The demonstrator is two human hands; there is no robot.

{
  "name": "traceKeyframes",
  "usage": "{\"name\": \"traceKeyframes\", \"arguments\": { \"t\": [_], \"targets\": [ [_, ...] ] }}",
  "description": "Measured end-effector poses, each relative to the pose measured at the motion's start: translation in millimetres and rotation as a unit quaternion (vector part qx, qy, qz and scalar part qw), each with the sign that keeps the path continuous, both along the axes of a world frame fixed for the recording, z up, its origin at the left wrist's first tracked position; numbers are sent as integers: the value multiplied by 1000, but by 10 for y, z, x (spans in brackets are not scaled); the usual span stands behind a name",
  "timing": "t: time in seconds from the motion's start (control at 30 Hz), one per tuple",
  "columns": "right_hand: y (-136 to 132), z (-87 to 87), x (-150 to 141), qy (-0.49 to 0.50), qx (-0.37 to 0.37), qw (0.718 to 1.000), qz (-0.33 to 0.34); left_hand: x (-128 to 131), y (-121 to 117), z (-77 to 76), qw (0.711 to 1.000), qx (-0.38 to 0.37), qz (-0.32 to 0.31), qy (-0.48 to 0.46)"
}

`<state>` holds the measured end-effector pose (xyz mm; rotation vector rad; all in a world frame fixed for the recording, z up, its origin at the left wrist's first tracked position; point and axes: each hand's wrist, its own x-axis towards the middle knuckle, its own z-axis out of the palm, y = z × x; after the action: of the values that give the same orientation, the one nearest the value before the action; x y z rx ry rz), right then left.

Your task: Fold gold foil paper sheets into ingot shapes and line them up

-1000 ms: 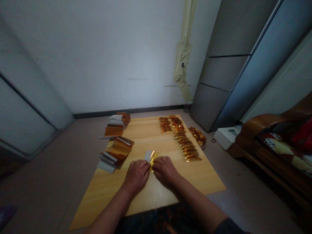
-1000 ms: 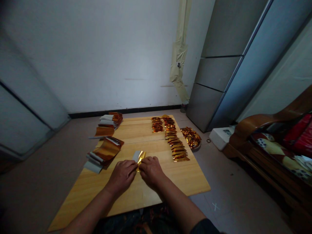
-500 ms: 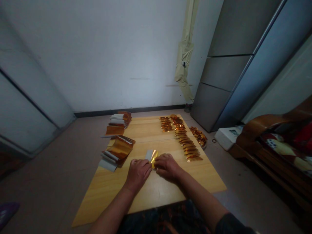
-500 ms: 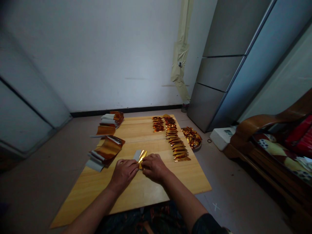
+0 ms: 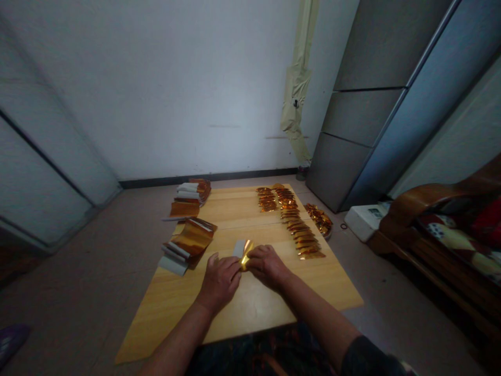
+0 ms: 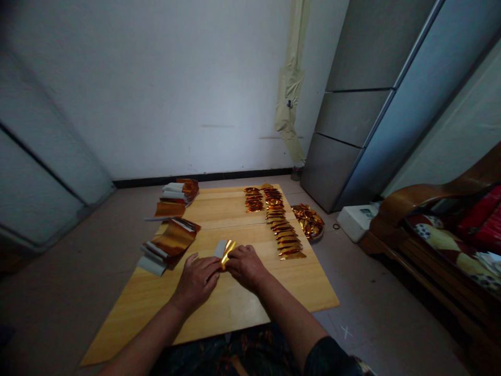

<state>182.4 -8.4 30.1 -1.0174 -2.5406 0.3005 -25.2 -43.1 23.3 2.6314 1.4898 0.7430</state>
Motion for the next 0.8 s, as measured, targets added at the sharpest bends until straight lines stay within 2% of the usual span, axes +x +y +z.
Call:
{"name": "traceKeyframes", "arguments": {
  "t": [0.27,0.53,0.8],
  "targets": [
    [153,-57,-64,33,-20,999,-6,-158,13,-29,998,-19,-52,14],
    [181,-91,-188,12,-40,996,-79,-159,22,-20,997,-37,-57,18],
    [201,-151,-238,18,-40,995,-89,-146,4,9,997,-39,-63,6]
  ]
}}
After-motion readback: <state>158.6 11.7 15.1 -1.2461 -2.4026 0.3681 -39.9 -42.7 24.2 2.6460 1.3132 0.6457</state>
